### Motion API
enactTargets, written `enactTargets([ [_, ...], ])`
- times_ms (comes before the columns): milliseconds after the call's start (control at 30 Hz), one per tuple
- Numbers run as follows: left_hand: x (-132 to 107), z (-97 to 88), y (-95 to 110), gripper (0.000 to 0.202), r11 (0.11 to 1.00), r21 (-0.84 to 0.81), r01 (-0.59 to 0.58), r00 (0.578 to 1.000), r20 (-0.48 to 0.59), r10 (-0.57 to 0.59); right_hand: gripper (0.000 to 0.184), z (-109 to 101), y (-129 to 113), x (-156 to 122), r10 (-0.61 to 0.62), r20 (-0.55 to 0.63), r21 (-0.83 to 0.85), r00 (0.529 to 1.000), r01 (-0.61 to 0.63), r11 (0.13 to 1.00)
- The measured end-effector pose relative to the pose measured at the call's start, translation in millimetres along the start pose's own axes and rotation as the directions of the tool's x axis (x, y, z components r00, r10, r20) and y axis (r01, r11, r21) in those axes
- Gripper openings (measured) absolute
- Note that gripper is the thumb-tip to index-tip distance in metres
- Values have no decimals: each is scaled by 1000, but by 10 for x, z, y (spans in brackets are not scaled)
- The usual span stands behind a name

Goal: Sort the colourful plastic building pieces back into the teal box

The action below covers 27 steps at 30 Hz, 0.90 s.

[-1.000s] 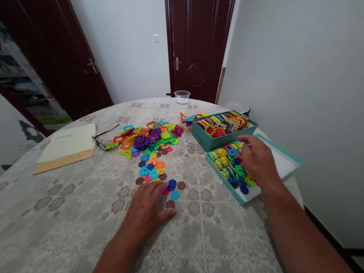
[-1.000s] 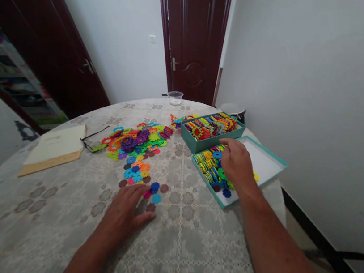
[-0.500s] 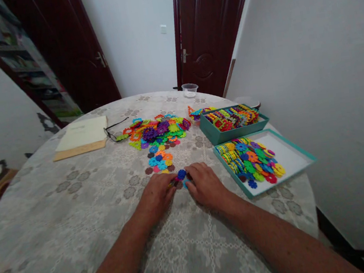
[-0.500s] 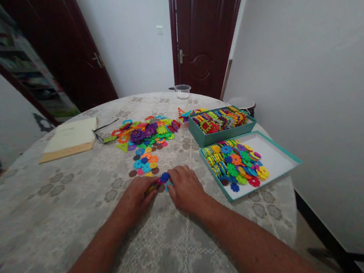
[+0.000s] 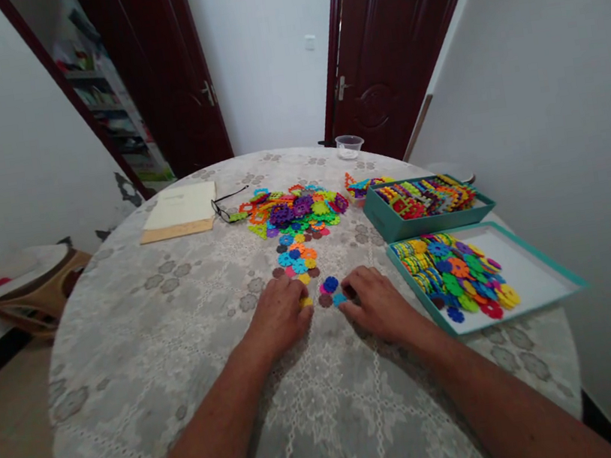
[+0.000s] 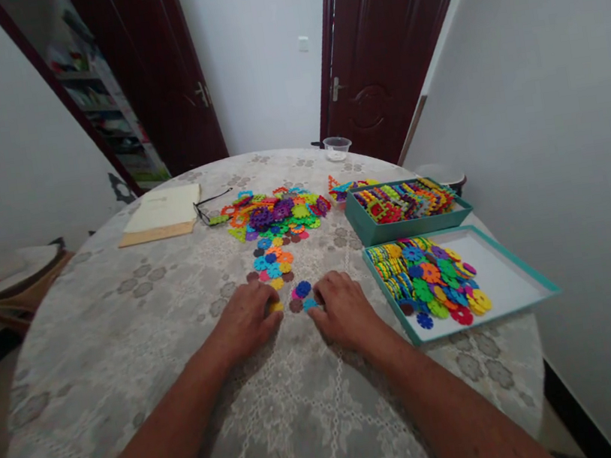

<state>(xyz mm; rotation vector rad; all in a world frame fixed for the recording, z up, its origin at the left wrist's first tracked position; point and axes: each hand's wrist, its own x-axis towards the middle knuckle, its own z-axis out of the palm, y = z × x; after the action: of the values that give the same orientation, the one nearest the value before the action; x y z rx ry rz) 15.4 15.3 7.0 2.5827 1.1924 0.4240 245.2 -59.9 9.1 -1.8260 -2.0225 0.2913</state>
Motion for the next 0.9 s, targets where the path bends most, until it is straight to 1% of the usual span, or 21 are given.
enactTargets([
  [133,3,1,7,7,998,-43,37,999,7,-37,10,-46,45,40,20,54,68,998,-23,997],
  [233,5,-35,41,7,991,-105,82,996,36,-78,9,-81,96,32,17,92,105,996,-27,994],
  [333,9,-86,112,8,965,-248,90,994,81,-72,12,-113,144,-5,1,120,118,993,-15,993],
  [400,15,-102,163,6,929,-360,89,993,104,-55,11,-125,163,-24,5,132,119,991,-21,993],
  [467,27,-87,203,9,901,-424,91,990,136,-36,8,-128,165,-31,24,136,109,990,-39,993],
  [500,34,-66,216,13,901,-426,88,988,150,-25,7,-128,161,-31,33,134,102,990,-47,994],
  [567,48,-3,225,22,929,-367,53,989,151,3,4,-130,144,-27,45,117,95,992,-56,994],
  [633,58,72,215,28,965,-261,3,995,99,24,4,-136,125,-23,54,97,116,994,-66,991],
  [700,61,134,197,31,984,-174,-30,998,42,38,9,-145,111,-20,75,94,164,993,-89,982],
  [767,61,166,185,31,991,-132,-38,999,20,41,10,-152,107,-19,93,100,217,991,-113,970],
  [900,66,155,198,21,994,-110,-20,999,41,25,6,-151,124,-17,108,72,284,992,-124,951],
])
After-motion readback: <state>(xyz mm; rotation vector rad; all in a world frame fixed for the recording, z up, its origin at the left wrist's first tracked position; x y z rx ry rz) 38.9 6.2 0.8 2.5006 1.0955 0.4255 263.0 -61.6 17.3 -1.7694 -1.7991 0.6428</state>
